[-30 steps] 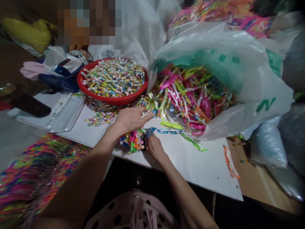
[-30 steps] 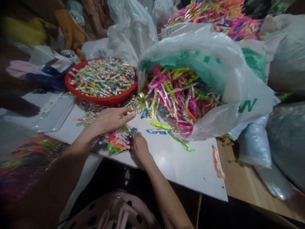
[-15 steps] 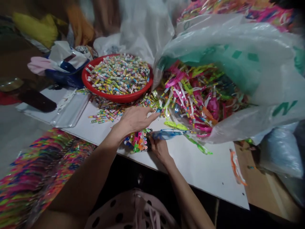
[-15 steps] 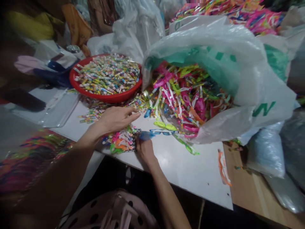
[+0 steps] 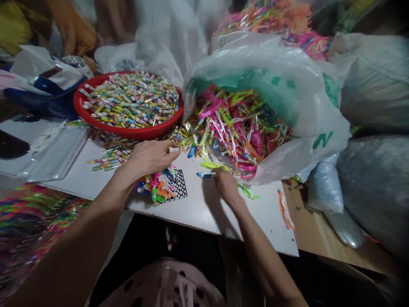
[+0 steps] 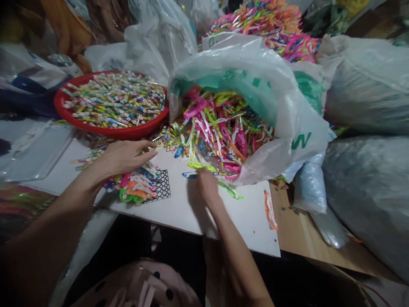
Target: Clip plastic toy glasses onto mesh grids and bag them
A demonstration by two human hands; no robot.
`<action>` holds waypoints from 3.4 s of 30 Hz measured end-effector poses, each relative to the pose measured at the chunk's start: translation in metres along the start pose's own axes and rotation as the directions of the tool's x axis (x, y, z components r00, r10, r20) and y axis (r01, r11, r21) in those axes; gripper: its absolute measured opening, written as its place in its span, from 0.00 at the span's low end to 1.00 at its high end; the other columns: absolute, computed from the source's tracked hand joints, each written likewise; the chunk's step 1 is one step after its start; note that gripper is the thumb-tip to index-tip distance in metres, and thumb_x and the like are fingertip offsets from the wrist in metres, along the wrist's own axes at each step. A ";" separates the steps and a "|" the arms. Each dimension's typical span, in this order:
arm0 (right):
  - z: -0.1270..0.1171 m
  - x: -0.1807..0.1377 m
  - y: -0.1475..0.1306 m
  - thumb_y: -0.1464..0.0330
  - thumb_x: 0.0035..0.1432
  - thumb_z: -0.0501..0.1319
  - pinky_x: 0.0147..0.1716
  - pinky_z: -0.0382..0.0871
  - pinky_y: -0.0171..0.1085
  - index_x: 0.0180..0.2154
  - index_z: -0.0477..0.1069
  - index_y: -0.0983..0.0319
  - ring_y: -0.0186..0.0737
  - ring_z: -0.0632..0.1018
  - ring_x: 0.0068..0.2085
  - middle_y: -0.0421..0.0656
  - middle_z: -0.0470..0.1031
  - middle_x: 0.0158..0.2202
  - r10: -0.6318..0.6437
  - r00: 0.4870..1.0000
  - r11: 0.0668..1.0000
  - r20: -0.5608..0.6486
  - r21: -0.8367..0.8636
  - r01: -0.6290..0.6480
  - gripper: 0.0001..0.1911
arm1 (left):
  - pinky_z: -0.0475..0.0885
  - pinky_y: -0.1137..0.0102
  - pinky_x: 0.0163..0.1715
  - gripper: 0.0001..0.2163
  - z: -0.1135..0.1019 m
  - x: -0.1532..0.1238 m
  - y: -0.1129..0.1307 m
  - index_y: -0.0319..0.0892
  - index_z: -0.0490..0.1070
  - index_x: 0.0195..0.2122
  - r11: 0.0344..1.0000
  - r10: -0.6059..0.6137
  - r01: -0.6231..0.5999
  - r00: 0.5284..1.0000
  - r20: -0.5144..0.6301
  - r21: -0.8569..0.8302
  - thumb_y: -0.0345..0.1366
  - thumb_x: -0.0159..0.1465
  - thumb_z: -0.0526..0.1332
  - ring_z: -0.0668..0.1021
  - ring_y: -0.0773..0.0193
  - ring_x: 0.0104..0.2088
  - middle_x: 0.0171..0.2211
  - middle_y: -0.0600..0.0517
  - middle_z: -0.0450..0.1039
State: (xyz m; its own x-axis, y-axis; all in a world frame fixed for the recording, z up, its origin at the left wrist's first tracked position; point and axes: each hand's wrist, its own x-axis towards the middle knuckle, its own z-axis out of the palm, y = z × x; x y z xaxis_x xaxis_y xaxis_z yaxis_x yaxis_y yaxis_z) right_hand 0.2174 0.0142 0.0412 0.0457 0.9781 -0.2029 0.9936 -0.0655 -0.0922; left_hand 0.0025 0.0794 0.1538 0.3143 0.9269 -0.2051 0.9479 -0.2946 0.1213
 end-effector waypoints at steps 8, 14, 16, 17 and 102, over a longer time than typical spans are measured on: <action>0.000 -0.004 0.024 0.70 0.61 0.53 0.31 0.64 0.35 0.41 0.69 0.65 0.40 0.75 0.36 0.50 0.73 0.39 0.043 0.980 0.974 -0.195 0.225 0.002 0.10 | 0.70 0.55 0.43 0.24 0.003 0.000 0.000 0.49 0.70 0.52 1.000 0.014 -0.013 0.999 -0.034 0.010 0.52 0.63 0.44 0.77 0.45 0.44 0.43 0.48 0.78; 0.050 -0.015 -0.054 0.64 0.57 0.54 0.28 0.65 0.33 0.34 0.69 0.62 0.36 0.72 0.28 0.40 0.71 0.25 -0.098 0.975 0.586 -0.200 0.780 0.219 0.09 | 0.69 0.61 0.44 0.23 0.006 -0.001 -0.001 0.49 0.70 0.51 1.000 0.017 -0.016 0.997 -0.070 0.009 0.51 0.64 0.45 0.78 0.51 0.43 0.41 0.50 0.78; 0.062 -0.014 -0.065 0.63 0.58 0.53 0.30 0.67 0.34 0.35 0.69 0.63 0.37 0.73 0.30 0.42 0.73 0.28 -0.060 0.984 0.506 -0.170 0.844 0.177 0.11 | 0.69 0.61 0.43 0.23 0.006 -0.002 0.000 0.48 0.70 0.51 1.000 0.027 -0.026 0.997 -0.070 0.010 0.51 0.64 0.44 0.78 0.51 0.43 0.40 0.49 0.78; 0.065 -0.014 -0.067 0.63 0.59 0.52 0.32 0.68 0.34 0.38 0.69 0.63 0.38 0.74 0.31 0.43 0.74 0.30 -0.046 0.985 0.489 -0.163 0.857 0.165 0.12 | 0.69 0.61 0.43 0.23 0.006 -0.002 0.000 0.48 0.70 0.52 0.999 0.034 -0.033 0.997 -0.076 0.010 0.50 0.64 0.44 0.78 0.51 0.43 0.40 0.49 0.78; 0.030 -0.039 -0.001 0.66 0.62 0.53 0.38 0.68 0.36 0.53 0.65 0.60 0.42 0.76 0.44 0.50 0.71 0.50 -0.180 0.969 0.976 -0.168 0.089 0.197 0.18 | 0.69 0.55 0.44 0.24 0.005 0.003 -0.021 0.47 0.71 0.51 0.994 -0.053 0.041 0.992 -0.113 -0.106 0.53 0.62 0.46 0.77 0.46 0.45 0.43 0.47 0.78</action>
State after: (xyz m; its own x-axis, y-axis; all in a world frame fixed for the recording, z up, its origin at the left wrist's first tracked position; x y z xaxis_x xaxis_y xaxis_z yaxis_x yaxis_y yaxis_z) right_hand 0.2118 -0.0301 0.0201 -0.1173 0.9930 -0.0167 0.9699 0.1109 -0.2170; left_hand -0.0158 0.0873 0.1460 0.2556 0.9616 -0.1001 0.9492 -0.2299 0.2149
